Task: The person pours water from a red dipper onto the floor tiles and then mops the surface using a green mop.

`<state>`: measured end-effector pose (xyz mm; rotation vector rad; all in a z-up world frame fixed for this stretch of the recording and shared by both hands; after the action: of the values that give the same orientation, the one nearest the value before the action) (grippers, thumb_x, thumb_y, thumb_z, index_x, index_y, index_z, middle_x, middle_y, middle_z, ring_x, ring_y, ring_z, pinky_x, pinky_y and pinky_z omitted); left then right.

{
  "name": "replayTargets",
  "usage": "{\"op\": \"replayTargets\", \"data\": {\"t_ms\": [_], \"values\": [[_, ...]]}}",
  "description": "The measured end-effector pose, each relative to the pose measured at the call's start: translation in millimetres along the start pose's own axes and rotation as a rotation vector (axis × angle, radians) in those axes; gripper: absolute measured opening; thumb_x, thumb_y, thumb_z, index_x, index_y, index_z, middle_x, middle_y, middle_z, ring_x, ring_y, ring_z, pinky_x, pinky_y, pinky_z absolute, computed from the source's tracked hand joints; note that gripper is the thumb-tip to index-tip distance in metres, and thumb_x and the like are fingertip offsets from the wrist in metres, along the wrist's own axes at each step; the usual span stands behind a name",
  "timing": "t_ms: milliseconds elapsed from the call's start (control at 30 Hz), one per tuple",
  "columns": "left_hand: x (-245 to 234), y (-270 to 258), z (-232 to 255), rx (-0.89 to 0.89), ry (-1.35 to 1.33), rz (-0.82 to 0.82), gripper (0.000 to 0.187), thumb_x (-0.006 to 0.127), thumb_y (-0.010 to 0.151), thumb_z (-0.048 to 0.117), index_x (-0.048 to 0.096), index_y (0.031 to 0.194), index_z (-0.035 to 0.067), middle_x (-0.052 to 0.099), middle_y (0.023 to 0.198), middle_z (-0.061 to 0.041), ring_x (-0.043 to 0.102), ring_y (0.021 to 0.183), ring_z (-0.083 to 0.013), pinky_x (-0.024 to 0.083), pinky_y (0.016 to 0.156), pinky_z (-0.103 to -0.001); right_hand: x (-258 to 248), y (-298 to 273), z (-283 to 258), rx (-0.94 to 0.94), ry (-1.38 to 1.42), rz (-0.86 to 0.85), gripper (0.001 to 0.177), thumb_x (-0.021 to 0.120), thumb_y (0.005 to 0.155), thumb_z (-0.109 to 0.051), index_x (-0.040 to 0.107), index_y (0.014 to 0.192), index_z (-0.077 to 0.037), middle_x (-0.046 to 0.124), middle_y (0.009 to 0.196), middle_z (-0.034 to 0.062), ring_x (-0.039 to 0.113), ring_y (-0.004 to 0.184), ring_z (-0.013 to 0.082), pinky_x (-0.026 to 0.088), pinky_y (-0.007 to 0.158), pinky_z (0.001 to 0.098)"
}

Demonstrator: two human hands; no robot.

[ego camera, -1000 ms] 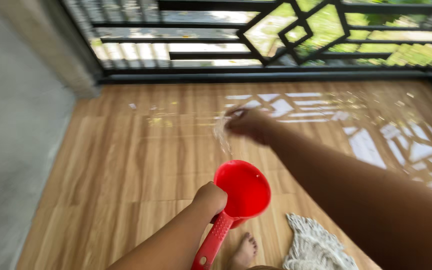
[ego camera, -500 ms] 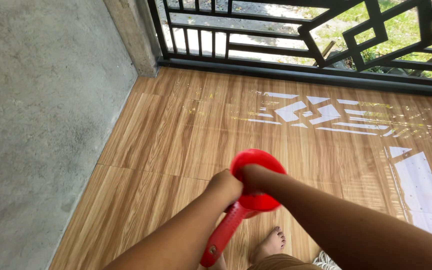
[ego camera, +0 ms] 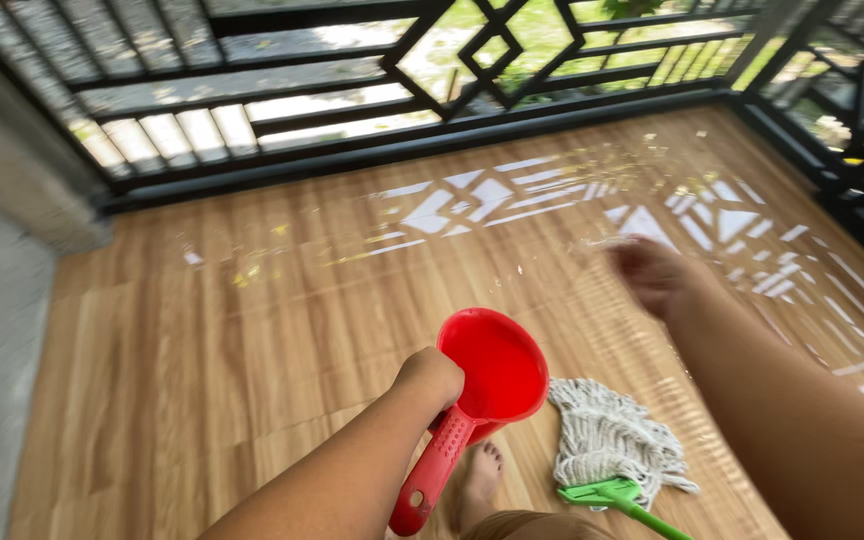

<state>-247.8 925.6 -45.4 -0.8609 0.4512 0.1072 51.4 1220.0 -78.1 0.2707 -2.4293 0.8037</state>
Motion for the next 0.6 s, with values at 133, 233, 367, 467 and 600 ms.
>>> {"op": "replayTargets", "data": {"t_ms": [133,233,367,467,600], "values": [[29.2,26.8,33.9,0.06,0.125,-0.041,0.034,0.051,0.096,0.007,0.067,0.124,-0.002,0.076,0.105,-0.025,0.08,0.086,-0.0354,0.066,0.067,-0.044,-145.8,-123.6,-69.4,-0.349,-0.396,0.954,0.029,0.073,0.092,-0.019,0.071,0.118,-0.008,0.067,0.108,0.0082,0.056,0.083,0.0162,0.047,0.065,0.0309],[49.2,42.6,61.8,0.145,0.193,-0.071,0.035,0.054,0.096,0.01,0.065,0.128,0.001,0.074,0.11,-0.025,0.078,0.087,-0.0361,0.066,0.068,-0.044,-137.1,-188.6,-52.0,-0.496,-0.352,1.126,0.037,0.071,0.084,-0.001,0.066,0.121,-0.006,0.067,0.114,0.0129,0.065,0.091,0.0195,0.055,0.068,0.0293],[84.6,55.6,90.2,0.215,0.239,-0.132,0.035,0.055,0.094,0.012,0.069,0.125,0.0,0.074,0.111,-0.027,0.077,0.09,-0.0371,0.065,0.071,-0.046,-32.4,-172.3,-0.7,-0.641,-0.712,0.693,0.021,0.064,0.086,0.004,0.072,0.106,0.002,0.072,0.087,0.0132,0.068,0.07,0.0189,0.056,0.058,0.0295],[98.2,63.6,110.8,0.35,0.349,-0.098,0.039,0.057,0.092,0.013,0.063,0.129,0.002,0.071,0.117,-0.026,0.073,0.103,-0.0376,0.061,0.087,-0.044,32.3,-130.8,59.0,-0.365,-1.296,0.35,0.022,0.072,0.078,-0.007,0.077,0.1,-0.005,0.078,0.084,0.012,0.073,0.07,0.0196,0.059,0.065,0.0344],[106.5,67.8,124.6,0.406,0.431,-0.114,0.046,0.061,0.092,0.02,0.056,0.134,0.002,0.066,0.125,-0.025,0.067,0.114,-0.038,0.055,0.097,-0.043,26.5,-87.4,120.6,0.158,-1.298,0.013,0.027,0.075,0.076,-0.009,0.077,0.103,-0.007,0.079,0.088,0.0116,0.075,0.077,0.0227,0.061,0.073,0.0376]]}}
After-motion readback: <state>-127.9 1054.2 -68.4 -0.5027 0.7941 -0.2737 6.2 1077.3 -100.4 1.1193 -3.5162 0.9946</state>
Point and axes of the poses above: each hand's wrist, its own y-axis towards the middle knuckle, its own x-axis out of the palm, z = x × y, the point moved 8 cm from there along y, towards the middle knuckle
